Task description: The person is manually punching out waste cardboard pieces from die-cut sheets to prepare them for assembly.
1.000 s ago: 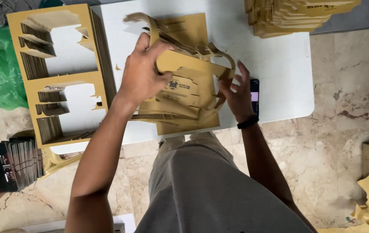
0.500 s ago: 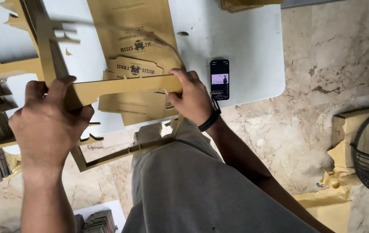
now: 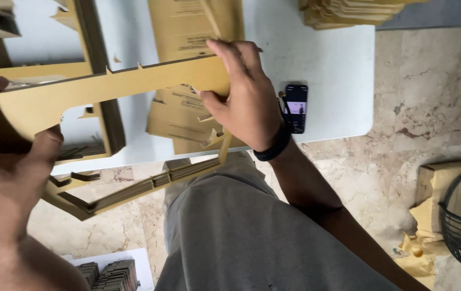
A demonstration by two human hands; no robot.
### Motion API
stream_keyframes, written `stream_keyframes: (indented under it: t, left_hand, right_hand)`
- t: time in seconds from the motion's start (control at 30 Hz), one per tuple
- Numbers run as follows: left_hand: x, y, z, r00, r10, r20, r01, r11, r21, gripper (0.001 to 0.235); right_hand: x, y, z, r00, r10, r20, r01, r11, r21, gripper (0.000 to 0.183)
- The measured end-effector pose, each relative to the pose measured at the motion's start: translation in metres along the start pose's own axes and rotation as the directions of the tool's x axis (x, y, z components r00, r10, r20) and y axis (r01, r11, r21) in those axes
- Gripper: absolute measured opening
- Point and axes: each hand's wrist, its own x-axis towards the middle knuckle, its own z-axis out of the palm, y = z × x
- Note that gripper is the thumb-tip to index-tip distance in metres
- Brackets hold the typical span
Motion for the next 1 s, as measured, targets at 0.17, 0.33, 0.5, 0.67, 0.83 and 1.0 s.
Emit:
stream_keyframes:
  t: [0.17,0.33,0.5,0.67,0.83,1.0]
  left_hand:
    - [-0.003,-0.055,-0.031,0.967,0.192,-0.17,-0.077,0.849,0.523,0.064]
    - [0.009,-0.122,-0.067,0.969,0.18,-0.167,-0.111,0.928,0.356,0.057]
    - [0.036,-0.183,-0.106,0.979,0.145,-0.145,-0.109,0.968,0.227,0.061]
    - [0.068,-0.23,-0.135,0.987,0.113,-0.117,-0.092,0.981,0.172,0.059]
    - [0.085,-0.259,-0.154,0.988,0.109,-0.111,-0.095,0.988,0.124,0.055]
    - [0.103,-0.338,-0.111,0.997,0.049,-0.056,-0.045,0.996,0.08,0.055]
  right_hand:
    - [0.019,-0.043,0.028,0.996,-0.029,0.087,0.025,0.999,0.043,0.06]
    - [0.036,-0.106,0.051,0.995,0.003,0.096,0.001,0.999,-0.044,0.057]
    - [0.061,-0.14,0.112,0.995,0.019,0.102,-0.009,0.995,-0.1,0.057]
    - [0.089,-0.165,0.158,0.999,0.013,0.052,-0.007,0.993,-0.115,0.059]
    - [0.104,-0.183,0.189,0.998,0.03,0.052,-0.022,0.989,-0.149,0.062]
    - [0.113,-0.159,0.262,0.989,0.118,0.089,-0.109,0.989,-0.104,0.061]
